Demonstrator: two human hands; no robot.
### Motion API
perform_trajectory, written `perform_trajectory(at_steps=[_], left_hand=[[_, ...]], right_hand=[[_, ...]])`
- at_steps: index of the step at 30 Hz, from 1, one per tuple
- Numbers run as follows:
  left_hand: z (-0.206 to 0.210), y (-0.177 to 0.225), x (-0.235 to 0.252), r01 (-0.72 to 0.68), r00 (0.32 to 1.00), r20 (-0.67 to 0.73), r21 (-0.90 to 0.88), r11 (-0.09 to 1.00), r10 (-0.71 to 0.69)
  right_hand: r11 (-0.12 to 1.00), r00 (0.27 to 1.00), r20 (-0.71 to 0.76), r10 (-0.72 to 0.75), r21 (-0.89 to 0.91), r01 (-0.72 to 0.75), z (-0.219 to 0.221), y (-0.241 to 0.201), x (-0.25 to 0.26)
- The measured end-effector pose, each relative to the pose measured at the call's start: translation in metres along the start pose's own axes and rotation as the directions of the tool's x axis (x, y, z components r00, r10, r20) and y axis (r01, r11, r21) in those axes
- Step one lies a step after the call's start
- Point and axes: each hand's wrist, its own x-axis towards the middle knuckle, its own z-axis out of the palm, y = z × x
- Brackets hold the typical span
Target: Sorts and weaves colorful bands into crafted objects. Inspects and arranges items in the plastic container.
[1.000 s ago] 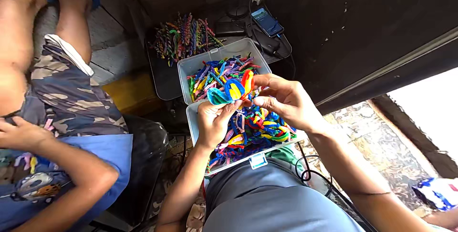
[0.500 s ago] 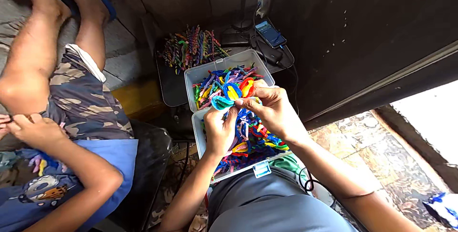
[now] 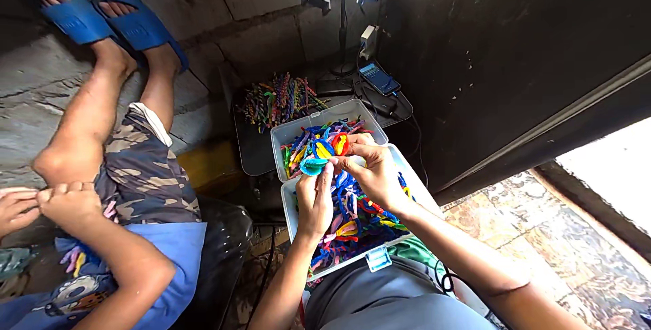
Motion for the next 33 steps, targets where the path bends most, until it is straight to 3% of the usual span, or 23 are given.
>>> perform_trajectory(at_steps=[4,9,15,21,25,33], left_hand=[[-0.002,-0.003,0.002,-0.062,0.997,-0.042,0.059,0.996,0.065],[-0.001,-0.001,0.003,-0.12,0.98,-0.16,0.007,0.993,0.119],[-0.002,0.003,0.005,-0.131,0.968,-0.222,-0.031,0.991,0.121],[-0.003,0.002,0.004,-0.112,0.971,-0.222,-0.116,0.987,0.084],[-0.003,0.003,0.001,-0.091,0.987,-0.144,-0.162,0.983,0.067],[-0.004,0.0,0.003,-0.163,0.964,-0.231,-0.109,0.981,0.135]], right_hand=[[0.999,0.999,0.009,0.034,0.029,-0.034,0.0,-0.003,0.002],[0.988,0.994,0.069,0.079,0.131,-0.088,-0.003,-0.013,0.001],[0.994,0.994,0.097,0.049,0.088,-0.058,-0.002,-0.016,0.003],[0.992,0.995,0.097,0.034,0.117,-0.045,0.0,-0.018,0.004],[0.993,0.995,0.096,-0.003,0.116,-0.009,-0.004,-0.017,0.006],[0.993,0.988,0.137,-0.065,0.105,0.051,-0.008,-0.024,0.007]])
